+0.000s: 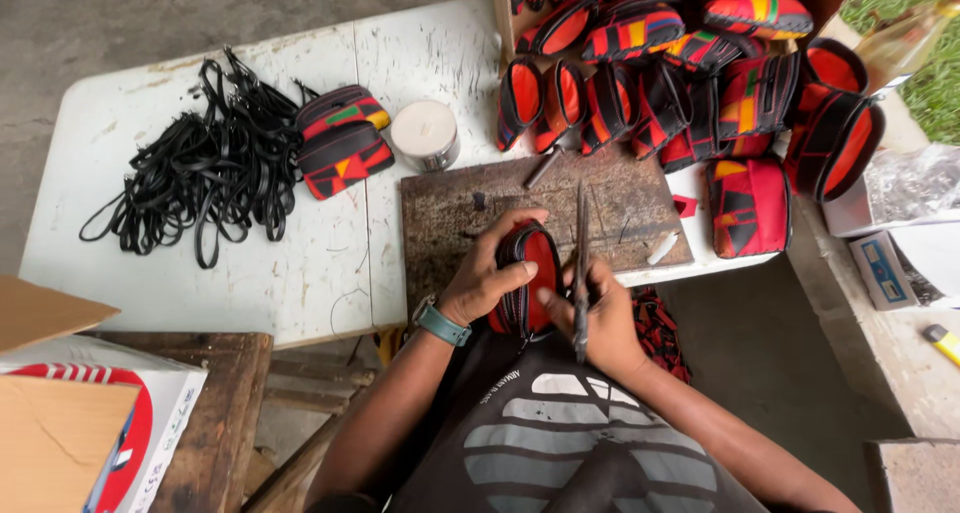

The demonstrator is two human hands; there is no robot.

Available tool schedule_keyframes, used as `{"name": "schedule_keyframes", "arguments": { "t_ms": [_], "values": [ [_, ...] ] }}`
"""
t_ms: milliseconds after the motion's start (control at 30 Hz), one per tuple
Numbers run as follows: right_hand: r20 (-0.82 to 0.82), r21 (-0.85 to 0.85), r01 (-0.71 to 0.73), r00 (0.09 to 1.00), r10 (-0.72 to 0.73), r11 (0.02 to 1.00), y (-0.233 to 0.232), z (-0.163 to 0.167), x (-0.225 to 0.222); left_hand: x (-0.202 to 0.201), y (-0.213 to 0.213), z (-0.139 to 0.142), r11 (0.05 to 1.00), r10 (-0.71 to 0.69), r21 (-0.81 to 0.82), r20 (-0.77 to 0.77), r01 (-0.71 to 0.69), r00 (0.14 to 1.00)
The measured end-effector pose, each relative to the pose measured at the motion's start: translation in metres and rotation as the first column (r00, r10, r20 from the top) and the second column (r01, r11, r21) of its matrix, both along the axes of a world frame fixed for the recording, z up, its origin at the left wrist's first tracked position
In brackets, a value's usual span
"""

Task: The person holds a colorful fabric coin purse and uses scissors to trim loose threads and excess fabric from its seams, working on one purse at a time. They set finished purses aside, then use a lighter to singe remaining threads on a purse's edges.

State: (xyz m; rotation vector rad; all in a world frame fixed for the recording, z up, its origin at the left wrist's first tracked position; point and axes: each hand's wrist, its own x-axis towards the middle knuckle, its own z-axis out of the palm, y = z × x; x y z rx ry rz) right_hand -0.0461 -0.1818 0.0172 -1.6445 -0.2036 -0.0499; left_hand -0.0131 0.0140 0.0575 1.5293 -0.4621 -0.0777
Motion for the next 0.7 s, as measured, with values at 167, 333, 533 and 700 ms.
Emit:
{"name": "schedule_keyframes", "arguments": {
  "t_ms": [167, 333, 533, 700],
  "values": [
    [0.12, 0.128, -0.032, 0.993, 0.017, 0.991, -0.011, 0.018, 0.024, -0.019, -0.001, -0.009, 0.985, 0.0, 0.172, 0.133, -0.023, 0.991],
    [0.165, 0.046, -0.06, 0.985, 0.051, 0.997, -0.01, 0.031, 0.027, -0.021, 0.006, 0.006, 0.86, 0.086, 0.465, 0.276, -0.211, 0.957],
    [0.264, -0.283, 0.059, 0.964, 0.019, 0.957, -0.009, 0.041, 0.057, 0.012, -0.004, 0.007, 0.89, 0.163, 0.367, 0.294, -0.268, 0.942],
    [0.076, -0.11, -0.165, 0.982, 0.174, 0.98, -0.018, 0.028, 0.049, 0.006, 0.005, -0.009, 0.883, 0.087, 0.434, 0.218, -0.176, 0.972]
  ]
}}
